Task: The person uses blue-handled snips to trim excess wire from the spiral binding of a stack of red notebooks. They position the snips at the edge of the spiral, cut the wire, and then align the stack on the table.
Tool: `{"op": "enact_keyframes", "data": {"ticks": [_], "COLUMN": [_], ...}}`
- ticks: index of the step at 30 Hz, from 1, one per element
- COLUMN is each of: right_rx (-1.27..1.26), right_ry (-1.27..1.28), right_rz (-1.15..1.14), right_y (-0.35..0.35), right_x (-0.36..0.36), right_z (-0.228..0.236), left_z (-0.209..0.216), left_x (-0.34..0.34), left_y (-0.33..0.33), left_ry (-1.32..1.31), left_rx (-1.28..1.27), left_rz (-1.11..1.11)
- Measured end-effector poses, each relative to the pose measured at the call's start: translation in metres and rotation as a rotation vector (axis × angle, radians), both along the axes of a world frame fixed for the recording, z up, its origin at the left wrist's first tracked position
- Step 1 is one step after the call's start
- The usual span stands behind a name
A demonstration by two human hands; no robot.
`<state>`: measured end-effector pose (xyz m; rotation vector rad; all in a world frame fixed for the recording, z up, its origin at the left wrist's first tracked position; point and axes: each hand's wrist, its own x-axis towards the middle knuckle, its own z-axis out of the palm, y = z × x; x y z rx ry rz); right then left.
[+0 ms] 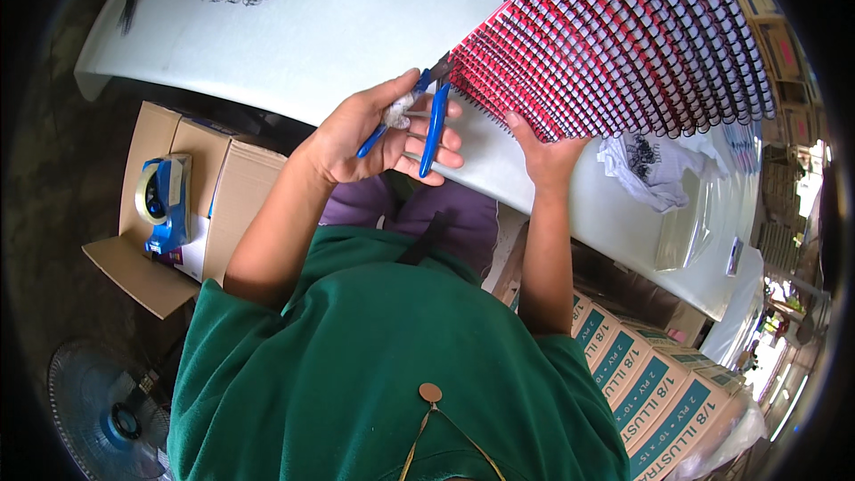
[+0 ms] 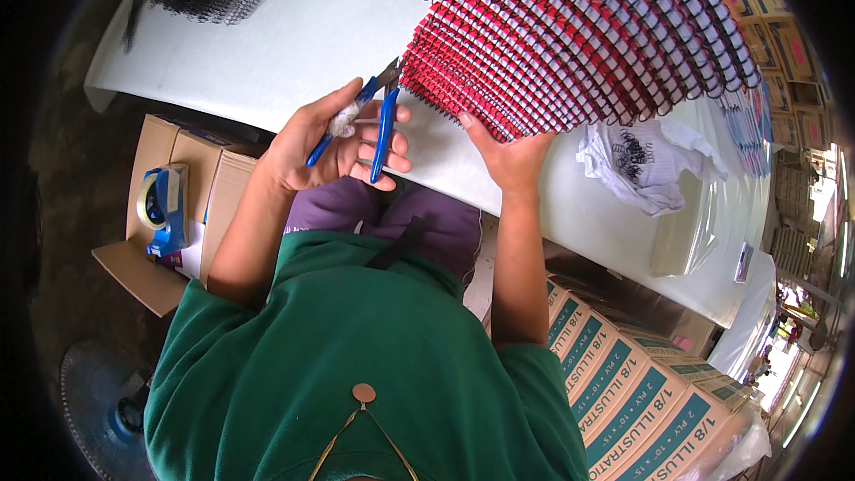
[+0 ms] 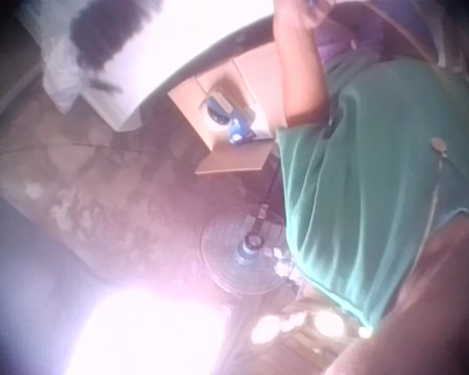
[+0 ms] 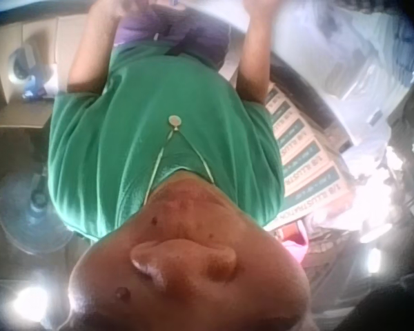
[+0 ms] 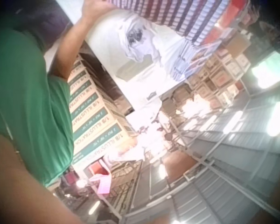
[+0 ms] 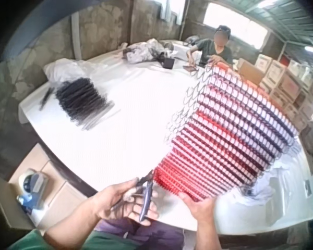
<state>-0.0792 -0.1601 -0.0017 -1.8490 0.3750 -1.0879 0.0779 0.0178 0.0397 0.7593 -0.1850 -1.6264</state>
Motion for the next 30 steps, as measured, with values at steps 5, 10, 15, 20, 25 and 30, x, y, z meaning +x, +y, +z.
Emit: {"op": "enact_keyframes", "data": {"ticks": [5, 10, 15, 20, 25, 30], "right_rx": [-0.016, -0.085, -0.015, 0.019, -0.033, -0.205], "right_ry": [0.001, 0.0, -0.033, 0.198, 0.114, 0.07], "right_rz": [-0.021, -0.061, -0.036, 0.037, -0.011, -0.071], "right_y": [0.003, -0.001, 0.001, -0.006, -0.008, -0.001], "right_x": [0.0, -0.001, 0.0, -0.009, -0.006, -0.003], "right_z": [0.001, -0.005, -0.003, -0.008, -0.018, -0.01], "left_z": [-0.032, 0.015, 0.009, 0.018, 0.008, -0.008], "left_x": [0.015, -0.003, -0.001, -0.012, -0.004, 0.012], "left_y": [0.001, -0.003, -0.003, -0.007, 0.001, 0.006], "left_ry": [0.469, -0.003, -0.308, -1.214, -0.032, 0.086], "left_rx": [-0.344, 0.068, 0.165, 0.404, 0.134, -0.006], "left_rz": [-0.114, 0.044, 0.002, -0.063, 0.052, -0.017]}}
